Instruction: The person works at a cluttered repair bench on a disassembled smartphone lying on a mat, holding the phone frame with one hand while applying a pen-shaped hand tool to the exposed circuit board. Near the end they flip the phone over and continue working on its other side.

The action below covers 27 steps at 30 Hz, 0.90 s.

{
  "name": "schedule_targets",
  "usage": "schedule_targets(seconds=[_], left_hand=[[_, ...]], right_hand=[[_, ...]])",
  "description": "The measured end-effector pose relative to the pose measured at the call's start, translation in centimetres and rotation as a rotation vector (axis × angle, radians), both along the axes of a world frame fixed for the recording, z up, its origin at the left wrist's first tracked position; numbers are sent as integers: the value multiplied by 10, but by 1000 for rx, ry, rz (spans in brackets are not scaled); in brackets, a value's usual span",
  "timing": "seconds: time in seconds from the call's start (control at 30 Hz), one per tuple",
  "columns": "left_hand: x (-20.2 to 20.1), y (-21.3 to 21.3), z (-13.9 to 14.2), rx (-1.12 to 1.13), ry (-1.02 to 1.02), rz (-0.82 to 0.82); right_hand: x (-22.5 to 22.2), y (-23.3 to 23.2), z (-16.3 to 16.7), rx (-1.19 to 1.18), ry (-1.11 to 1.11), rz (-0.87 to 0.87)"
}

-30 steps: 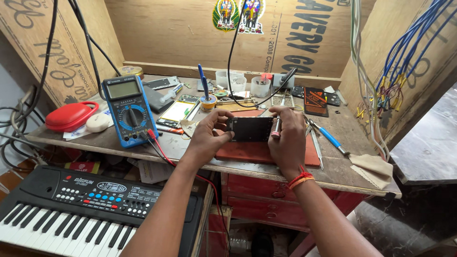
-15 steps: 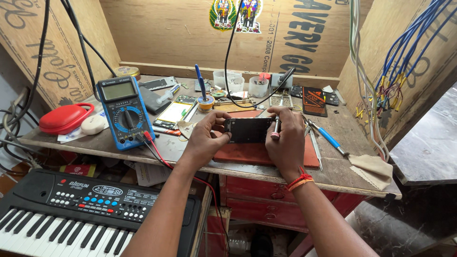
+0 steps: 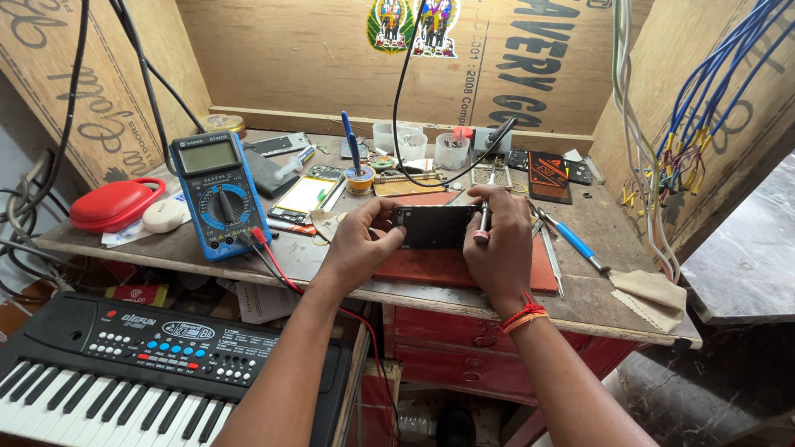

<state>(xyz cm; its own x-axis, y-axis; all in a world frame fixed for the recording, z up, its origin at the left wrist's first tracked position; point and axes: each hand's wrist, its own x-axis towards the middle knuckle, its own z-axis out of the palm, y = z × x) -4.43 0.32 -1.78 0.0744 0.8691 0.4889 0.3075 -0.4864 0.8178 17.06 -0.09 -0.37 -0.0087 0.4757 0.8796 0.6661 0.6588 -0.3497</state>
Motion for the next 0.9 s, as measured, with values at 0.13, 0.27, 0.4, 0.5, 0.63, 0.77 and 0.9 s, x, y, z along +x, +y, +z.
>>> schedule_targets(seconds=[0.13,0.27,0.4,0.5,0.63,0.77,0.9], left_hand=[[1,-2,2,7,20,21],[1,-3,3,-15,9,12],[1,-4,3,-8,29,31],[1,-3,4,-34,24,33],[2,-4,4,-14,-10,1],[1,-2,2,-31,14,22],[0,0,0,-6,-17,-7]], right_hand=[[0,0,0,-2,-2,-15],[0,0,1,9,-4,-1],[0,0,0,-3,2,0],[0,0,1,-9,2,-4],[-1,0,1,-16,1,-1],[0,0,0,-3,1,3],[0,0,1,-3,6,6]])
